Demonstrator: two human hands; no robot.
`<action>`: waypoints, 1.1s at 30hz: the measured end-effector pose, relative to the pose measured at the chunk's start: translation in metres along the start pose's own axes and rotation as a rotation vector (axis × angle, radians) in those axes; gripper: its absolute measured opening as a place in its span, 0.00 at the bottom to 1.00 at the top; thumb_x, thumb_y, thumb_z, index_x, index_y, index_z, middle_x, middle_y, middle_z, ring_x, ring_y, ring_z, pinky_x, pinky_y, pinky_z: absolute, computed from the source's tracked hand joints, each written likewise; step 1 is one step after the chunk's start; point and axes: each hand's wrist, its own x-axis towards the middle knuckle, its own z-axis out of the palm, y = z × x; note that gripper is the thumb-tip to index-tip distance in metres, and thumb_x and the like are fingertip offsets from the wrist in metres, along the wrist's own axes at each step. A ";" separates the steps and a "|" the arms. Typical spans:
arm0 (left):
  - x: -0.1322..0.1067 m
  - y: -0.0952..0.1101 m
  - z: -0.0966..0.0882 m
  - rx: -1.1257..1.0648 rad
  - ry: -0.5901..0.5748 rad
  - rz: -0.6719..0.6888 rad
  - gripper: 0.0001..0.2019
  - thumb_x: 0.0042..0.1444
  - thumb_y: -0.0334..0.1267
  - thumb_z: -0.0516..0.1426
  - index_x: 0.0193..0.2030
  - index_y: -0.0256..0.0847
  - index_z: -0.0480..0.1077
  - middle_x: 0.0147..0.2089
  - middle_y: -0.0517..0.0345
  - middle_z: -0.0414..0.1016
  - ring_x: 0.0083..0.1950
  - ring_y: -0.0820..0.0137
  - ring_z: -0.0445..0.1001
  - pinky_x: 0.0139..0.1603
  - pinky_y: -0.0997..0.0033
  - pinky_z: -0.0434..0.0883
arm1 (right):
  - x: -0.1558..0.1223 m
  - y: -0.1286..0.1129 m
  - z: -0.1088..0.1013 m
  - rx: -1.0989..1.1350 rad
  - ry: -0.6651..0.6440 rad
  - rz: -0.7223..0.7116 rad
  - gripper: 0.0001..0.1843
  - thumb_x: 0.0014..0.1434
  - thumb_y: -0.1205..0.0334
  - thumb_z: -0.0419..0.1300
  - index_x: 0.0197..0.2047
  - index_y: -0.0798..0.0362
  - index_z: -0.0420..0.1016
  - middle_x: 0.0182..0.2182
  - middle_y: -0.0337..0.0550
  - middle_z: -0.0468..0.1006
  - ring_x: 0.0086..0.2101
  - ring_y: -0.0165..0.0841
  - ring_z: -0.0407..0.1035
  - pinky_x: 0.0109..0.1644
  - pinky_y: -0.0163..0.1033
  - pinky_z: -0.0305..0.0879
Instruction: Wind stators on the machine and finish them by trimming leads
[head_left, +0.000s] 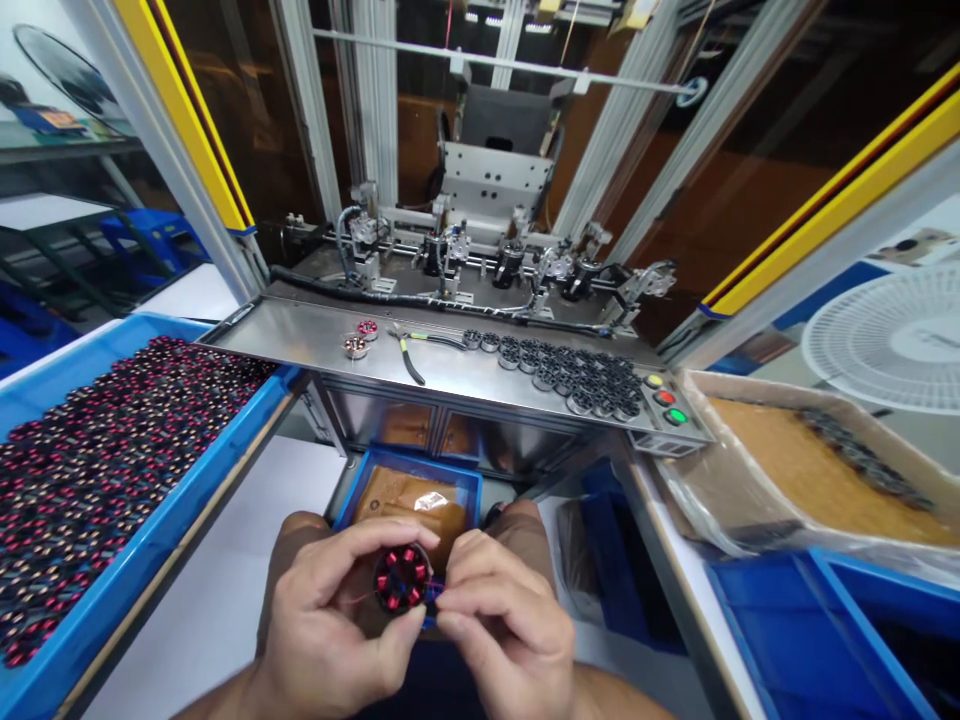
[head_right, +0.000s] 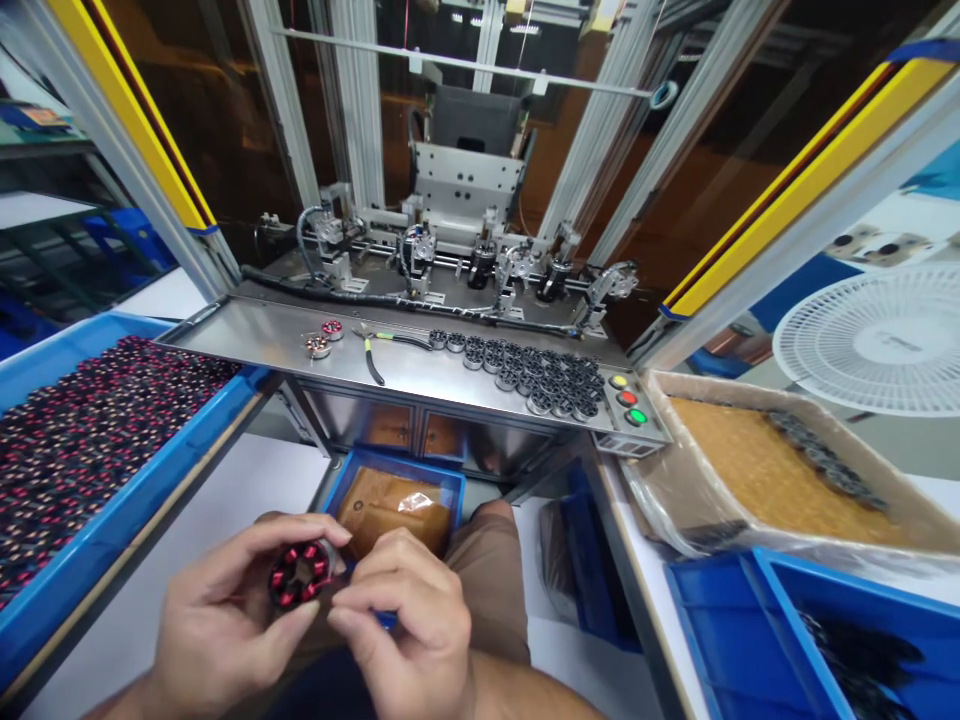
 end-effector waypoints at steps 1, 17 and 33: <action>0.001 0.002 0.000 -0.050 -0.014 -0.053 0.23 0.43 0.21 0.62 0.46 0.43 0.75 0.41 0.52 0.83 0.39 0.64 0.82 0.41 0.71 0.80 | 0.002 0.000 -0.004 -0.008 -0.016 -0.007 0.08 0.60 0.65 0.62 0.44 0.47 0.78 0.26 0.43 0.74 0.28 0.34 0.68 0.33 0.43 0.68; 0.007 0.002 0.000 -0.566 -0.332 -0.487 0.14 0.47 0.36 0.67 0.43 0.44 0.77 0.36 0.55 0.81 0.37 0.68 0.79 0.37 0.75 0.74 | 0.044 -0.004 -0.025 -0.106 -0.371 -0.275 0.13 0.54 0.62 0.70 0.45 0.45 0.80 0.37 0.46 0.80 0.37 0.36 0.72 0.40 0.46 0.71; 0.000 0.006 0.018 -0.270 0.140 0.055 0.25 0.42 0.21 0.67 0.47 0.47 0.75 0.47 0.57 0.82 0.45 0.68 0.81 0.47 0.75 0.78 | 0.007 -0.006 0.017 -0.252 0.234 -0.213 0.05 0.65 0.68 0.57 0.41 0.55 0.75 0.27 0.43 0.73 0.28 0.31 0.70 0.29 0.37 0.70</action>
